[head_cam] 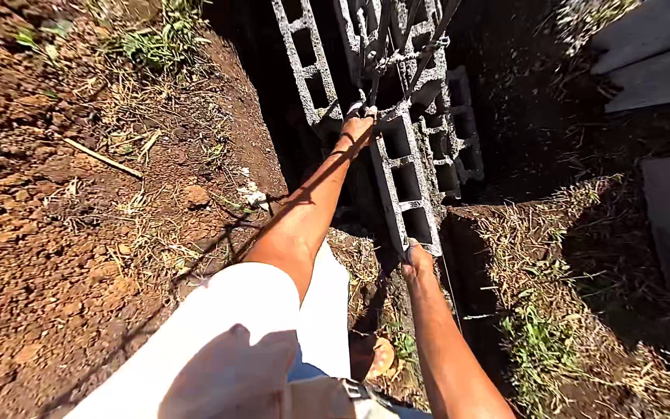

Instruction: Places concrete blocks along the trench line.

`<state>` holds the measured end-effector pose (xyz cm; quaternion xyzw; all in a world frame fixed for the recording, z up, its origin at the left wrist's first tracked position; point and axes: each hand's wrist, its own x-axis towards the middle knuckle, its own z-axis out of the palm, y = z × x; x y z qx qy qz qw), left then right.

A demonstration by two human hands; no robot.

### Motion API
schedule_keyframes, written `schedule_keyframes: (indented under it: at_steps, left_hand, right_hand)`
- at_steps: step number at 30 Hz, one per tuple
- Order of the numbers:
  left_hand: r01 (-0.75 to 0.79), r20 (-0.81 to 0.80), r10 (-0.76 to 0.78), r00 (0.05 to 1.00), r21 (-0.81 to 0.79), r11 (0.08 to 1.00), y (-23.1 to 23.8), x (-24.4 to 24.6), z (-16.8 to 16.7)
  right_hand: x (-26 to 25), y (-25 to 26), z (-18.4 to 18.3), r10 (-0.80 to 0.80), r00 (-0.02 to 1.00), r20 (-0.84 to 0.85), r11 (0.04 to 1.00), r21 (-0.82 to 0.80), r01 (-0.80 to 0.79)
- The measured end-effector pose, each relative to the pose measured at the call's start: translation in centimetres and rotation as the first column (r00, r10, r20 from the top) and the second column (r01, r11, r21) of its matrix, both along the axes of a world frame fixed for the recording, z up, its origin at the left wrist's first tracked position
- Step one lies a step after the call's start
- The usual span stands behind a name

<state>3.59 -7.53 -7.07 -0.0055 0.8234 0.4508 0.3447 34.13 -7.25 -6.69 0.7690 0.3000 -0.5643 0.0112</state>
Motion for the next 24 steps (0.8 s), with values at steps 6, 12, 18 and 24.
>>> schedule_keyframes:
  at_steps: [6,12,18,24]
  left_hand:
    - [0.033,-0.024,-0.038,0.999,-0.184,0.982,-6.4,3.6,-8.2]
    - [0.06,0.188,-0.025,0.982,-0.184,0.981,-2.6,7.1,-5.5]
    - [0.026,0.153,-0.024,0.988,-0.014,1.0,-3.6,11.3,-5.6]
    - [0.15,-0.022,-0.154,0.988,-0.128,0.98,-4.2,4.1,-8.5]
  right_hand:
    - [-0.1,-0.3,0.1,0.009,1.0,0.013,1.0,-0.003,-0.009]
    - [-0.3,-0.2,-0.1,-0.033,0.999,-0.022,0.999,0.027,0.034]
    - [-0.4,-0.3,0.1,-0.052,0.998,-0.039,0.998,0.032,0.053]
    - [-0.5,-0.2,0.0,-0.061,0.997,-0.039,0.997,0.041,0.063]
